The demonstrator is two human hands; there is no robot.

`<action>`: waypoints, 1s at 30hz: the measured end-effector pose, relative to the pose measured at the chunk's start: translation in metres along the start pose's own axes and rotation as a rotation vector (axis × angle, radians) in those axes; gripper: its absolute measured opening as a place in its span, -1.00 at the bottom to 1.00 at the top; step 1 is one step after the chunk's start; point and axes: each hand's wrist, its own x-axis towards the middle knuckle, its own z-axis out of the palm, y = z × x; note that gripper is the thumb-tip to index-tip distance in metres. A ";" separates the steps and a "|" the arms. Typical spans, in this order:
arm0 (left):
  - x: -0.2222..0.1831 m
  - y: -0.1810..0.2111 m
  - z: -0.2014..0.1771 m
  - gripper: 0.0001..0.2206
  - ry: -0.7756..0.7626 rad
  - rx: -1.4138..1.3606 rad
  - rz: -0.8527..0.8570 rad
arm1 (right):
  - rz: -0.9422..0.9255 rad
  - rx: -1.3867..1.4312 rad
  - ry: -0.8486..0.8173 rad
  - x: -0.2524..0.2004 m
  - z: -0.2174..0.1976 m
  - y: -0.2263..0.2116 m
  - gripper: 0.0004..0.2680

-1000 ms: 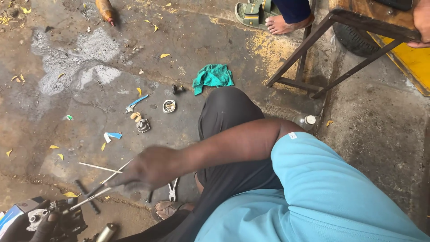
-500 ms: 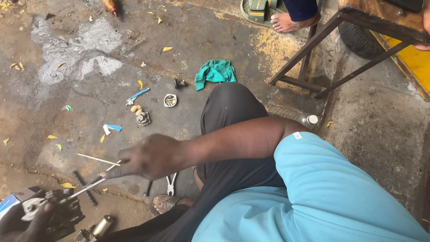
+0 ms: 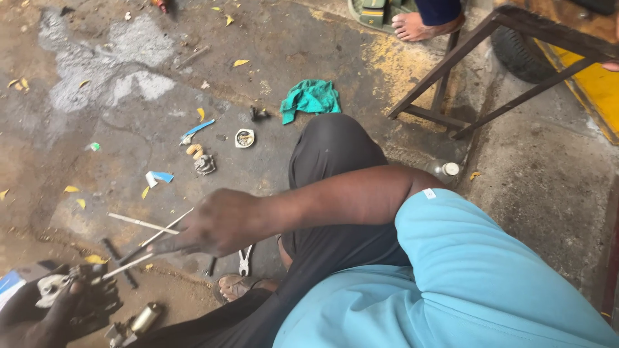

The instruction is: The recorder is shown cleaning and adjusting a motorcycle carburetor using tools and hands.

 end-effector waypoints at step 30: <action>-0.051 0.000 0.053 -0.60 0.093 0.005 0.030 | 0.030 -0.072 0.016 -0.002 -0.010 0.000 -0.74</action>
